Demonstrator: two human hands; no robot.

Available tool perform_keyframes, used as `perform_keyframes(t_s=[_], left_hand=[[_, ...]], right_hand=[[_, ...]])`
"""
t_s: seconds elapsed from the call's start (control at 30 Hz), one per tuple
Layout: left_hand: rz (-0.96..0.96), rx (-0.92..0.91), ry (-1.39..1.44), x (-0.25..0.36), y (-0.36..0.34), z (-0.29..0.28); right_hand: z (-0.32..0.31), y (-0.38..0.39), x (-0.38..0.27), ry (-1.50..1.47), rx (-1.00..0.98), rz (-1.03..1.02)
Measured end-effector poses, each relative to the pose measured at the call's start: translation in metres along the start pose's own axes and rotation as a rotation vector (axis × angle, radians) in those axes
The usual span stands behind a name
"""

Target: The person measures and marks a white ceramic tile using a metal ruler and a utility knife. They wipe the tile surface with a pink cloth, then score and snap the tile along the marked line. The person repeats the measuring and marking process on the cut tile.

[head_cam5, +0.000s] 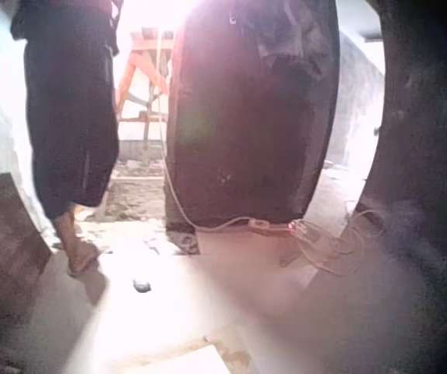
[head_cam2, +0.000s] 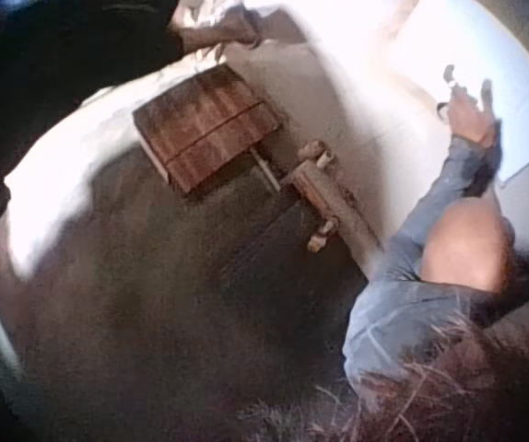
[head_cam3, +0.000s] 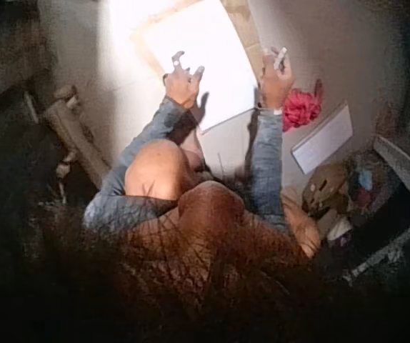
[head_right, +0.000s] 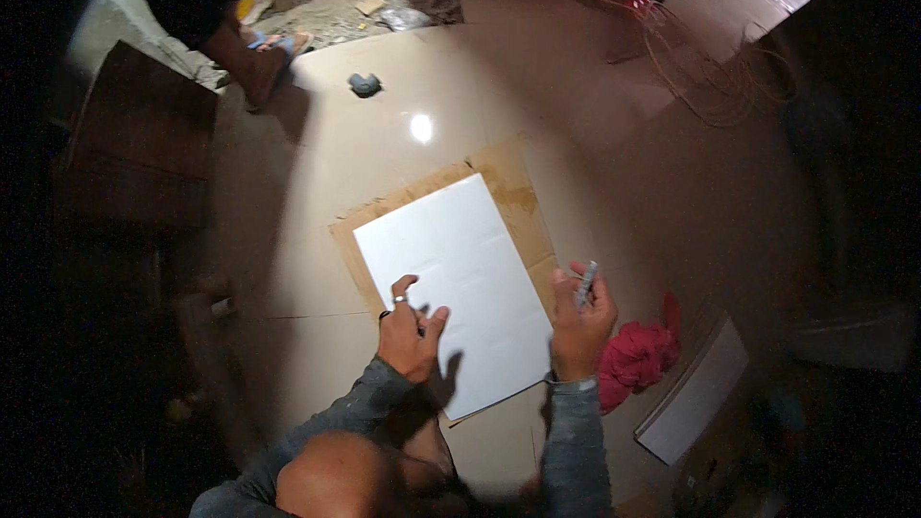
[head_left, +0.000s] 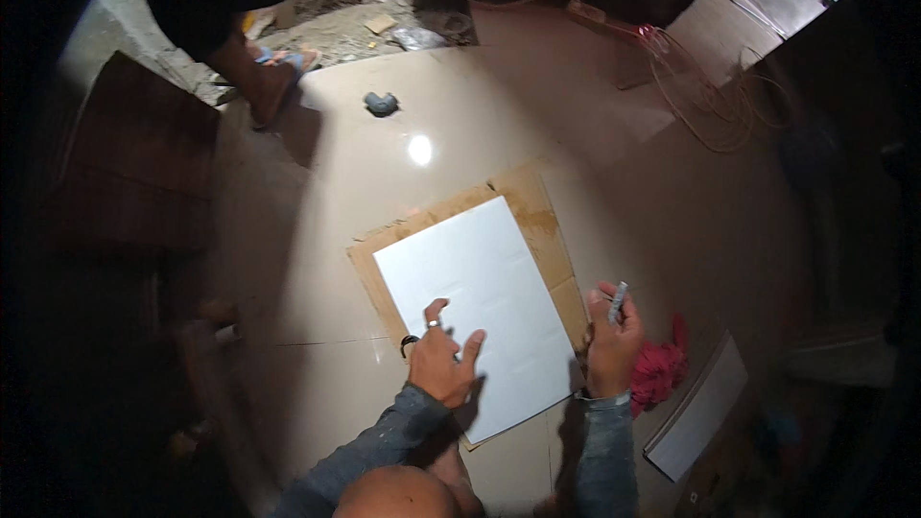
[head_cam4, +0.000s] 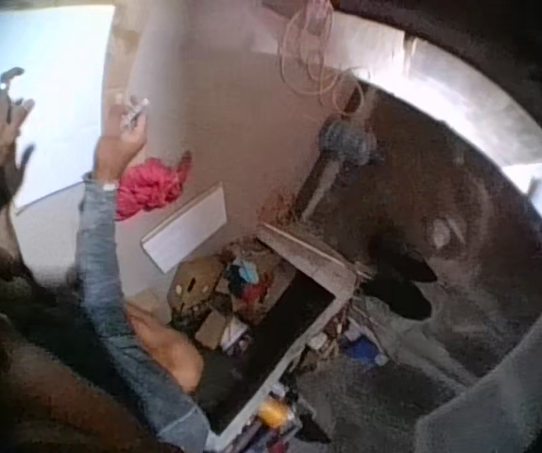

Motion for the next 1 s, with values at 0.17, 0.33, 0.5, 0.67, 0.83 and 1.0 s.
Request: perform_keyframes(t_s=[0.17,0.33,0.5,0.67,0.83,1.0], left_hand=[[-0.130,0.305,-0.273,-0.080,0.034,-0.049],[-0.275,0.450,-0.433,-0.140,0.057,-0.062],[-0.062,0.648,-0.685,-0.108,0.063,-0.058],[-0.240,0.137,-0.250,-0.089,0.051,-0.007],[-0.453,-0.047,-0.238,-0.085,0.053,0.043],[-0.539,0.009,0.005,-0.104,0.049,0.052]], right_hand=[[-0.036,-0.038,-0.007,0.474,-0.062,-0.080],[-0.037,-0.039,0.025,0.569,-0.281,0.051],[-0.004,-0.030,0.055,0.874,-0.388,-0.115],[0.001,-0.013,0.067,0.972,-0.329,-0.052],[-0.004,0.004,0.073,1.009,-0.261,-0.038],[-0.009,-0.001,0.087,0.818,-0.270,0.020]])
Point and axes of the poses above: each hand's wrist, its own y-axis away from the middle knuckle, its own z-axis out of the palm, x = y × z, the point moved 3 cm from there along -y, towards the middle knuckle, and after that the axes turned 10 degrees about -x, right-handed, at the moved point
